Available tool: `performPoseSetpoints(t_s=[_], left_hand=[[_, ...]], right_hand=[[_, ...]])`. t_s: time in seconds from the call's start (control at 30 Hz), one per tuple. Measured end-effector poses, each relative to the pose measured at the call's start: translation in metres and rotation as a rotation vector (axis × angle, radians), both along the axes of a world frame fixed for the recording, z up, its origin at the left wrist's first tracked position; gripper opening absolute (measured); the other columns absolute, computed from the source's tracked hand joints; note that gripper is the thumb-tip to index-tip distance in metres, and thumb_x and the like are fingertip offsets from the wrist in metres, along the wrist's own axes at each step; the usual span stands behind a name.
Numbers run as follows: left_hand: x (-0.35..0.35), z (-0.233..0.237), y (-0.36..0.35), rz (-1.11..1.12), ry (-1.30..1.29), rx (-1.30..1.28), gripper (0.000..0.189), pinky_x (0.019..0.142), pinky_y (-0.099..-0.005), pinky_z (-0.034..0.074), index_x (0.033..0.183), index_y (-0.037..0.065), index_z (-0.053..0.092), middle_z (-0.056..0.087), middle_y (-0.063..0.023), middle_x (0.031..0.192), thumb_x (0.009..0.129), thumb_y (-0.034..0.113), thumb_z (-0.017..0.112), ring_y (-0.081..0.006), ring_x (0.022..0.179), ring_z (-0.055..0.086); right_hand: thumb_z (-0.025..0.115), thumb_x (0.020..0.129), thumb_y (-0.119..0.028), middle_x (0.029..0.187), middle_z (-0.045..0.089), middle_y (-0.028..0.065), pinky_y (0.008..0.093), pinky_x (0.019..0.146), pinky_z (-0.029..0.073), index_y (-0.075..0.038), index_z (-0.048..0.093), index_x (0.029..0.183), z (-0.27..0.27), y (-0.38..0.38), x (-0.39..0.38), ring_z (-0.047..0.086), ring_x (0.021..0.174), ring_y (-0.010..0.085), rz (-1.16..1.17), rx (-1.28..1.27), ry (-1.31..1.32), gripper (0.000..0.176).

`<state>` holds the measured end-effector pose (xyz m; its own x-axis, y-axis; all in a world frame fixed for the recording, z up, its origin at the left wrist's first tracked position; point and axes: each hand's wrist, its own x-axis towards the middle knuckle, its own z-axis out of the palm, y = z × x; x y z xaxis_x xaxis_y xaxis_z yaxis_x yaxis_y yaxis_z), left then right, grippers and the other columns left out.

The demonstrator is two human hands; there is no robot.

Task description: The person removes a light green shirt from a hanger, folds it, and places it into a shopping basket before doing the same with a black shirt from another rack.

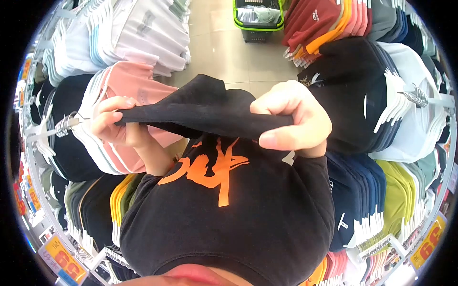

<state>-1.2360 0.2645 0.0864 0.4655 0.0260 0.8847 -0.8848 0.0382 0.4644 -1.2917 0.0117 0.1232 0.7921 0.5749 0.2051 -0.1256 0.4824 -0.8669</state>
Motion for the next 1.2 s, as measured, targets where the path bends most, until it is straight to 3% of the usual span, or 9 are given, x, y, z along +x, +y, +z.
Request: performPoseSetpoints(t_s=[0.43,0.53,0.67,0.8,0.87,0.93,1.0,1.07,1.2], left_hand=[[0.050,-0.015,-0.002,-0.301,0.181,-0.059,0.029,0.051,-0.0200,0.044,0.084,0.003,0.039,0.052,-0.0170,0.075,0.069,-0.006,0.061,-0.0150,0.058,0.052],[0.071,-0.018,0.008,-0.666,0.273,-0.087,0.027,0.048,-0.0179,0.042,0.084,0.003,0.040,0.052,-0.0163,0.075,0.069,-0.006,0.061,-0.0133,0.057,0.051],[0.100,-0.025,0.016,-1.181,0.445,-0.134,0.034,0.045,-0.0178,0.040,0.081,-0.001,0.051,0.052,-0.0134,0.075,0.068,0.023,0.071,-0.0108,0.055,0.050],[0.132,-0.004,0.019,-1.476,0.615,0.169,0.009,0.053,-0.0224,0.041,0.082,-0.003,0.058,0.055,-0.0132,0.076,0.074,-0.001,0.059,-0.0160,0.059,0.052],[0.145,0.000,0.014,-1.389,0.456,0.191,0.013,0.069,-0.0296,0.042,0.084,-0.005,0.058,0.057,-0.0157,0.084,0.073,-0.006,0.050,-0.0243,0.076,0.054],[0.145,0.002,0.013,-1.221,0.597,0.029,0.014,0.071,-0.0297,0.041,0.086,-0.005,0.057,0.056,-0.0150,0.086,0.075,-0.005,0.048,-0.0241,0.077,0.054],[0.166,-0.003,0.011,-1.294,0.550,0.105,0.018,0.072,-0.0284,0.041,0.092,-0.005,0.054,0.054,-0.0144,0.090,0.075,-0.004,0.050,-0.0220,0.082,0.052],[0.174,-0.005,0.008,-1.334,0.633,0.076,0.019,0.071,-0.0247,0.040,0.095,-0.003,0.052,0.052,-0.0118,0.091,0.076,-0.004,0.050,-0.0168,0.083,0.050],[0.196,0.014,-0.009,-0.878,0.661,0.137,0.017,0.054,-0.0179,0.035,0.084,0.005,0.056,0.051,0.0001,0.080,0.070,-0.002,0.062,-0.0059,0.063,0.045]], right_hand=[[0.052,0.062,-0.003,0.066,0.058,0.0105,0.0229,0.051,0.040,0.013,0.056,0.071,-0.020,-0.002,0.032,0.050,0.055,0.0121,-0.091,0.193,0.266,0.019],[0.051,0.063,-0.005,0.066,0.058,0.0121,0.0234,0.051,0.041,0.013,0.056,0.069,-0.009,0.001,0.051,0.051,0.054,0.0132,-0.093,0.202,0.265,0.019],[0.050,0.065,-0.015,0.044,0.041,0.0054,0.0268,0.039,0.030,-0.002,0.036,0.052,-0.006,0.007,0.091,0.037,0.036,0.0145,-0.180,0.187,0.176,0.023],[0.048,0.064,-0.018,0.050,0.048,0.0096,0.0275,0.044,0.039,0.002,0.042,0.059,-0.013,0.008,0.128,0.045,0.041,0.0178,-0.313,0.300,0.204,0.021],[0.048,0.061,-0.016,0.064,0.057,0.0152,0.0253,0.054,0.046,0.011,0.053,0.072,-0.018,0.007,0.146,0.054,0.053,0.0184,-0.447,0.319,0.192,0.031],[0.049,0.065,-0.018,0.073,0.059,0.0151,0.0250,0.062,0.047,0.009,0.053,0.080,-0.011,0.023,0.160,0.056,0.061,0.0190,-0.767,0.293,0.274,0.032],[0.049,0.069,-0.021,0.076,0.059,0.0158,0.0257,0.064,0.047,0.008,0.054,0.083,-0.018,0.001,0.193,0.058,0.066,0.0194,-0.337,0.258,0.127,0.033],[0.049,0.070,-0.020,0.079,0.060,0.0146,0.0251,0.066,0.047,0.008,0.054,0.085,-0.021,-0.002,0.206,0.058,0.070,0.0181,-0.337,0.281,0.134,0.031],[0.049,0.075,-0.013,0.083,0.061,0.0099,0.0222,0.070,0.044,0.006,0.055,0.087,-0.009,0.014,0.235,0.058,0.074,0.0136,-0.506,0.004,0.193,0.023]])
